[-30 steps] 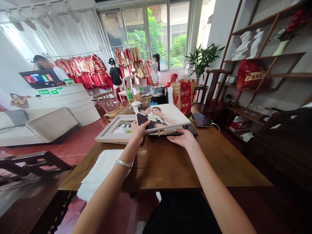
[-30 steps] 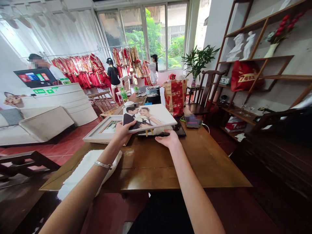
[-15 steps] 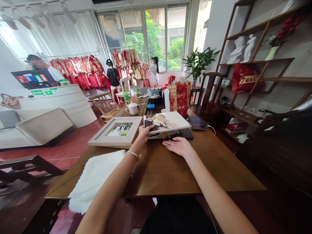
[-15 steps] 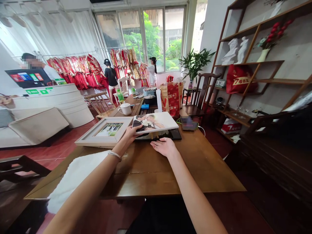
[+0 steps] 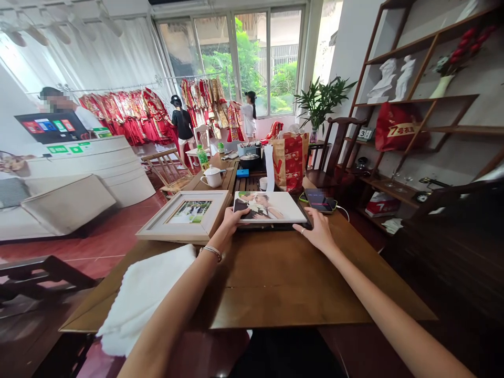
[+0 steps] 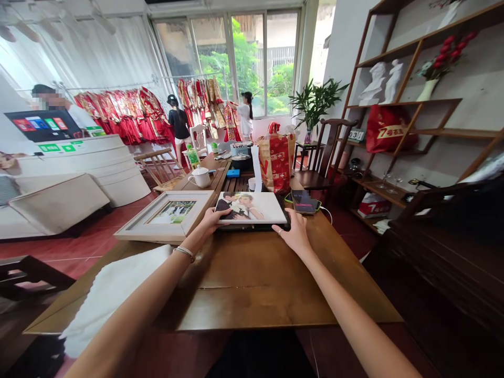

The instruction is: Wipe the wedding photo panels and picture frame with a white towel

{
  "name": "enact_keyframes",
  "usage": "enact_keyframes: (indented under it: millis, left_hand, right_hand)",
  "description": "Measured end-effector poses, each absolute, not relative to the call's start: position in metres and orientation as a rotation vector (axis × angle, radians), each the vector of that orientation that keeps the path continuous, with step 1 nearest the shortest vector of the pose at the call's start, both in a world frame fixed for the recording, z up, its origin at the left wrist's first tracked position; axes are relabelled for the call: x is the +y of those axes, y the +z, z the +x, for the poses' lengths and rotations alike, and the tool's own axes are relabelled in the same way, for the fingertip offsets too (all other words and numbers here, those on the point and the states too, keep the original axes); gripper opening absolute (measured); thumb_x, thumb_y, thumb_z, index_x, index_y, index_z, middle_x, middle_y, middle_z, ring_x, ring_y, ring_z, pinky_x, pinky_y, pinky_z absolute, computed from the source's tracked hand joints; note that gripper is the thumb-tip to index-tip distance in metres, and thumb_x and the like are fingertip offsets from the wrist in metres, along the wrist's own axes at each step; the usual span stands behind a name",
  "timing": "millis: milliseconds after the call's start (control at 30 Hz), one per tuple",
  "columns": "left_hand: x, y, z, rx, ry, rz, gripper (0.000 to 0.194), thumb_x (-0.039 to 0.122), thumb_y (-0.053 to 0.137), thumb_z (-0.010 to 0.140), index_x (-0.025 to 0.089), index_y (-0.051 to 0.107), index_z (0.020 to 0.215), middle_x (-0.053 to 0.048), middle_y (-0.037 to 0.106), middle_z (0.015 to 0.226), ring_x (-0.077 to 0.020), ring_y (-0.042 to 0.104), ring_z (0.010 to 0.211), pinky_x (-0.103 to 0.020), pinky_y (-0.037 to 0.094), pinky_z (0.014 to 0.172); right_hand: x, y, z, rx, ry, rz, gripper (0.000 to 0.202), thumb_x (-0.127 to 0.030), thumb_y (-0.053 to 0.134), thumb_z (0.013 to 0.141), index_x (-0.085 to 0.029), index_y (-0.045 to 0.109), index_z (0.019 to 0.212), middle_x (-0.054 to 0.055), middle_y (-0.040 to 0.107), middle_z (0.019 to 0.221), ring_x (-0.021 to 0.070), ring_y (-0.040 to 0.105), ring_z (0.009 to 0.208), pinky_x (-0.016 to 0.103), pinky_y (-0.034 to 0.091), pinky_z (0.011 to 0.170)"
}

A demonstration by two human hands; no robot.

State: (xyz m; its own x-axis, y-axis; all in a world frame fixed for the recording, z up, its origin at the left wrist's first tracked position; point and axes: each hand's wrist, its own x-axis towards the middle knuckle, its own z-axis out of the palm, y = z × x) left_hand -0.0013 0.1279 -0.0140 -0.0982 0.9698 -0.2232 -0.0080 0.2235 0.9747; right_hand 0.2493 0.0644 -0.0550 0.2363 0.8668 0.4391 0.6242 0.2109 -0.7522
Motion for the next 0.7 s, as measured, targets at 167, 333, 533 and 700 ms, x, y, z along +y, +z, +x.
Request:
enact_keyframes:
  millis: [167,333,533,700]
  left_hand:
    - [0.130,-0.016,-0.001,1.517,1.115,1.215,0.028,0.032,0.065,0.080,0.012,0.058,0.099,-0.008,0.060,0.100,-0.0212,0.059,0.090,-0.036,0.049,0.076]
    - [0.125,-0.017,-0.009,1.767,1.133,1.477,0.037,0.042,0.081,0.051,0.018,0.055,0.060,-0.010,0.062,0.075,-0.0341,0.056,0.096,-0.034,0.042,0.079]
    - [0.118,-0.021,-0.005,2.014,1.063,1.715,0.042,0.050,0.072,0.059,0.014,0.057,0.074,-0.021,0.050,0.110,-0.0418,0.038,0.116,-0.046,0.029,0.094]
    - [0.117,-0.027,-0.003,2.050,0.968,1.825,0.045,0.049,0.062,0.071,0.009,0.058,0.092,-0.020,0.041,0.115,-0.0357,0.043,0.112,-0.043,0.034,0.092]
  right_hand:
    - [0.076,-0.061,0.250,-1.644,0.346,-1.519,0.035,-0.040,0.065,0.068,-0.025,0.063,0.100,0.007,0.061,0.114,0.0285,0.045,0.114,0.048,0.030,0.098]
    - [0.083,-0.065,0.252,-1.637,0.340,-1.511,0.030,-0.036,0.066,0.068,-0.021,0.067,0.094,0.010,0.063,0.111,0.0277,0.051,0.111,0.046,0.033,0.098]
    - [0.085,-0.068,0.253,-1.609,0.367,-1.450,0.032,-0.035,0.065,0.069,-0.021,0.067,0.098,0.009,0.062,0.115,0.0251,0.053,0.112,0.042,0.034,0.101]
    - [0.084,-0.071,0.252,-1.623,0.351,-1.447,0.040,-0.037,0.068,0.066,-0.019,0.067,0.102,0.011,0.060,0.119,0.0267,0.051,0.115,0.043,0.034,0.102]
